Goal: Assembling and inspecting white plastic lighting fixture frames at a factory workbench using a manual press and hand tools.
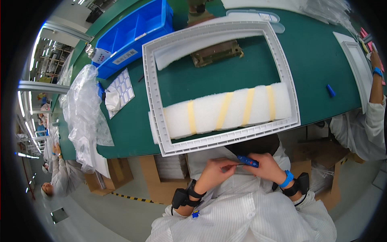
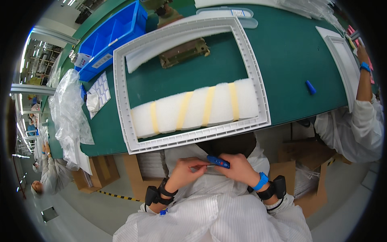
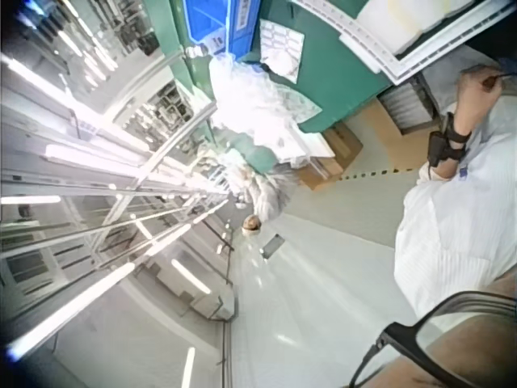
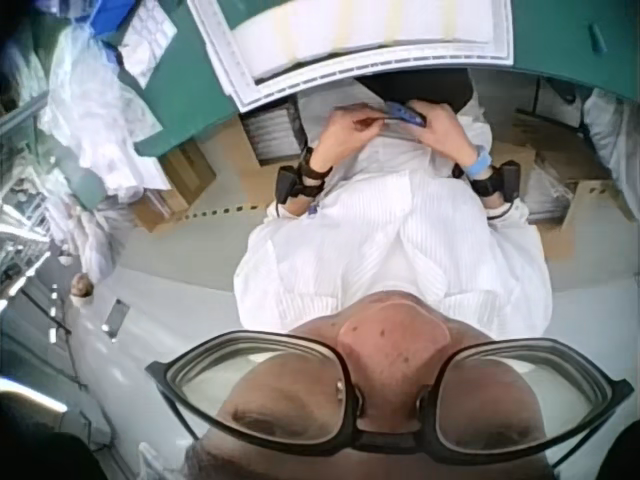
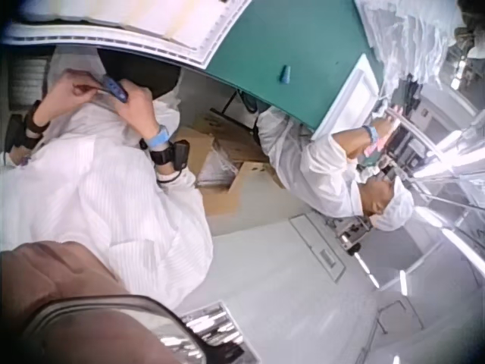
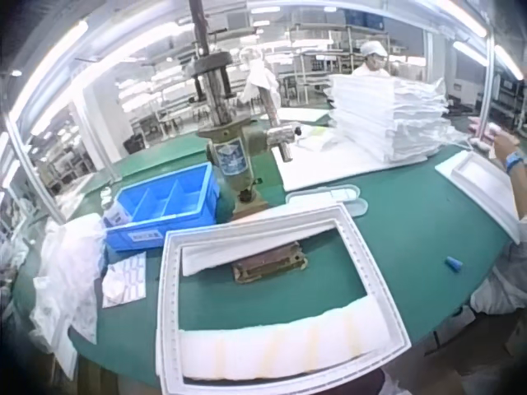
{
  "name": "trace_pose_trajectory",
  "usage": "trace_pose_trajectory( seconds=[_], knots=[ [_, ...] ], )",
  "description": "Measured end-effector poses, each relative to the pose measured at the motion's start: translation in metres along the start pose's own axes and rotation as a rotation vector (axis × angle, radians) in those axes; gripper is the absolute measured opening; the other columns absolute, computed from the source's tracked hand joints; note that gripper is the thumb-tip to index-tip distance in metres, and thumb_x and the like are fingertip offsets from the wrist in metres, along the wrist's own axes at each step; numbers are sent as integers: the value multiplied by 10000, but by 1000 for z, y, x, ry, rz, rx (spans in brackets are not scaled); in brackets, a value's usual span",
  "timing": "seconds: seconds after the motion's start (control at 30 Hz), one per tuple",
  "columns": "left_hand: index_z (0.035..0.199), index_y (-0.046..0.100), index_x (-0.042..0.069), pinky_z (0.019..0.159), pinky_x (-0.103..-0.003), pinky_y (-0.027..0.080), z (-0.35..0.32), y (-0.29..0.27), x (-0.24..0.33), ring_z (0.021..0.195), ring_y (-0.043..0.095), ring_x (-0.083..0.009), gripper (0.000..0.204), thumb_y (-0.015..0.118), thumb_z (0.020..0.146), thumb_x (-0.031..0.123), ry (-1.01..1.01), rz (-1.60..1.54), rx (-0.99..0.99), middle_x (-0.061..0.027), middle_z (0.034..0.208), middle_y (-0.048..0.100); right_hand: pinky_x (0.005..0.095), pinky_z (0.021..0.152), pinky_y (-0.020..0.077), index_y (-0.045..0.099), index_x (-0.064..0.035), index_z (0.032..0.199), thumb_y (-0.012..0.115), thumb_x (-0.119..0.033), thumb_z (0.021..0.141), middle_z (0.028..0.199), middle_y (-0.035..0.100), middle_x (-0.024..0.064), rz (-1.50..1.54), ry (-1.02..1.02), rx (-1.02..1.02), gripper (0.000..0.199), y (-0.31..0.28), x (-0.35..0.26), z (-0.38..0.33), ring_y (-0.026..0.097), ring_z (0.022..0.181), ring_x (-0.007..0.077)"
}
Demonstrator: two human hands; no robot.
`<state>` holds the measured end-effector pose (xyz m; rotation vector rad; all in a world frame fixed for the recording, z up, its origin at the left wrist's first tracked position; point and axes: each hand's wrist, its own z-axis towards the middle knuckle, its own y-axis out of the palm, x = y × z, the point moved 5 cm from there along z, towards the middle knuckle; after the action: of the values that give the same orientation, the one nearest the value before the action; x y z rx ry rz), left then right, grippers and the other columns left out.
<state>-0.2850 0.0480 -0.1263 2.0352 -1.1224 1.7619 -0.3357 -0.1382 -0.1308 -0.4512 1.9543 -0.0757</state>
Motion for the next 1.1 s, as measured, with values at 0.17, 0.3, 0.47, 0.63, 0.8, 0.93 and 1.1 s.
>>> trace_pose_trajectory(
  seconds=[0.17,0.3,0.47,0.63,0.8,0.93,1.1],
  knots=[
    [994,747,30,708,-267,578,-5,4,-7,780,741,-174,168,712,836,73,-71,2,-41,-102,872,747,341,564,502,673,-15,913,765,-238,812,680,616,169,-156,-149,45,261,0,-4,-1,635,581,305],
    [964,734,25,683,-274,574,-2,9,-6,754,735,-171,151,722,834,100,4,-11,-51,-94,841,742,369,588,498,664,-30,875,763,-270,806,708,614,183,-143,-129,28,268,-1,-1,-5,621,630,363],
    [900,693,26,638,-284,545,-3,18,-10,656,689,-166,144,725,790,112,-21,107,-57,-88,774,713,416,594,499,658,-65,885,742,-297,829,733,640,175,-203,-237,50,254,-1,9,-5,640,683,381],
    [875,700,30,627,-265,532,-3,18,-21,649,681,-104,142,743,758,97,-39,78,-36,-79,717,709,437,598,494,657,-79,926,723,-293,846,729,648,163,-119,-283,7,237,7,19,-4,645,697,379],
    [857,681,0,654,-247,526,-3,28,-42,697,678,-91,110,728,764,32,-118,-139,-82,-71,753,723,428,598,487,655,-74,947,719,-298,851,721,640,163,-46,-239,-56,252,13,30,-8,643,692,366],
    [836,659,-28,705,-244,534,-4,30,-47,748,690,-117,78,701,770,-37,-231,-276,-94,-100,779,724,395,577,494,657,-66,948,713,-312,865,682,648,137,1,-208,-95,266,13,32,-9,664,639,297],
    [812,633,31,664,-264,457,-11,32,-46,706,582,-125,103,620,902,79,-283,-375,-94,-38,797,648,349,559,502,660,-57,960,711,-325,875,631,651,86,60,-234,-110,286,11,32,-8,665,575,210]
  ],
)
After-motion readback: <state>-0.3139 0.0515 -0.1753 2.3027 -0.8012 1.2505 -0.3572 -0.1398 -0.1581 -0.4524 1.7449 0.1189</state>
